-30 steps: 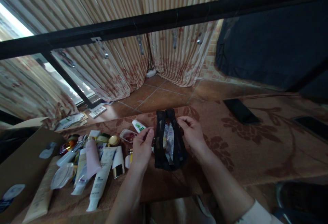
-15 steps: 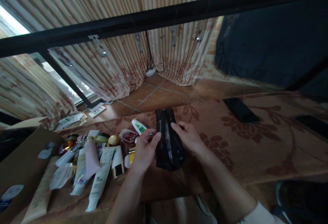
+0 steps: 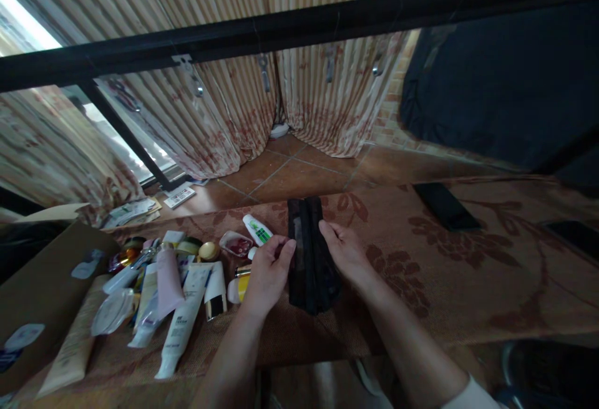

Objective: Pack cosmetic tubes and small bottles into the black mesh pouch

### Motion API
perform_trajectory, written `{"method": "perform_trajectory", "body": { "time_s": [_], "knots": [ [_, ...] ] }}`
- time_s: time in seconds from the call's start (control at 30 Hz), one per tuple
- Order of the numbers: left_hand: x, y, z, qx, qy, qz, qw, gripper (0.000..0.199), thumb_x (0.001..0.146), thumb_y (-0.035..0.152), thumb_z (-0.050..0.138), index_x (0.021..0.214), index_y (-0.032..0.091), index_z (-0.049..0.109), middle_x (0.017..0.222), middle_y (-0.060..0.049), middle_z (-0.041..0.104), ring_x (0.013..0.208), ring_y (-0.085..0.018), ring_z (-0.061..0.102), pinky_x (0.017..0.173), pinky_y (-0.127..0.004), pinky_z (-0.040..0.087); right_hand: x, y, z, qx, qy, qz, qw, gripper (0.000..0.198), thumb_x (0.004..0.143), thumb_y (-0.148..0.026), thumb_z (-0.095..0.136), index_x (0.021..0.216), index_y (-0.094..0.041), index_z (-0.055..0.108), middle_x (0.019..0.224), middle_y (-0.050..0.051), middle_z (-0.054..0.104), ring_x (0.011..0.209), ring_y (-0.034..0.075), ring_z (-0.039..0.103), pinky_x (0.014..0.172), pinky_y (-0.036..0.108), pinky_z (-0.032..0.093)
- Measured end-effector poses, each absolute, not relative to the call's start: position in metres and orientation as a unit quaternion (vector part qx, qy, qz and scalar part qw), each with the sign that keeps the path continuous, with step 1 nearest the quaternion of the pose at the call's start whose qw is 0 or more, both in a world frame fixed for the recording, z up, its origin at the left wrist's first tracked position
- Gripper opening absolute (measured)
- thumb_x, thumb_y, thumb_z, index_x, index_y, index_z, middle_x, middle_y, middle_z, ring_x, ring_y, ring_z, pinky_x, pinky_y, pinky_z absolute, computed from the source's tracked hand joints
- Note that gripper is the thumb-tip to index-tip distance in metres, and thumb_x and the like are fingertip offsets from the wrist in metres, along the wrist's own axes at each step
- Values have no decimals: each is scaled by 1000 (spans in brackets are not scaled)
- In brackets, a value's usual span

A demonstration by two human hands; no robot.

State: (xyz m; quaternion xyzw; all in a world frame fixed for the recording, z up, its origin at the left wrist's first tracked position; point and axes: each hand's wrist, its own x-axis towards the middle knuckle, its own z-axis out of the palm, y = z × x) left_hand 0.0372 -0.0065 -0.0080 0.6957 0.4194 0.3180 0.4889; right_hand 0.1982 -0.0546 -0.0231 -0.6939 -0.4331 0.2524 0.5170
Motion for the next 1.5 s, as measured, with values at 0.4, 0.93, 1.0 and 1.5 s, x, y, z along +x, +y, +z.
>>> {"method": "perform_trajectory", "body": {
  "time_s": [0.4,0.93,1.0,1.5],
  "knots": [
    [33,-1,-18,697,471,358,404,21,87,33,50,91,17,63,79,-2,66,74,-15,59,71,-26,44,204,-53,-22,-730,-361,161,557,39,87,-49,43,70,-19,61,66,1,63,63,16,56,60,26,36],
    [37,-9,-17,699,429,278,500,24,85,28,51,97,17,68,85,-7,71,87,-22,64,73,-31,50,202,-49,-30,-718,-384,236,531,29,85,-38,48,93,-20,69,90,6,72,82,20,65,76,33,47],
    [37,-8,-18,707,430,268,493,26,86,28,49,99,17,68,88,-7,71,90,-22,64,73,-30,49,202,-49,-29,-717,-385,235,531,30,85,-38,47,94,-20,69,90,6,72,83,20,66,76,33,47],
    [36,-7,-14,718,446,289,450,23,84,21,50,98,18,68,98,-7,71,92,-21,64,78,-31,49,203,-50,-25,-714,-349,226,564,28,79,-36,51,91,-18,69,87,6,73,77,20,66,71,31,49]
  ]
}}
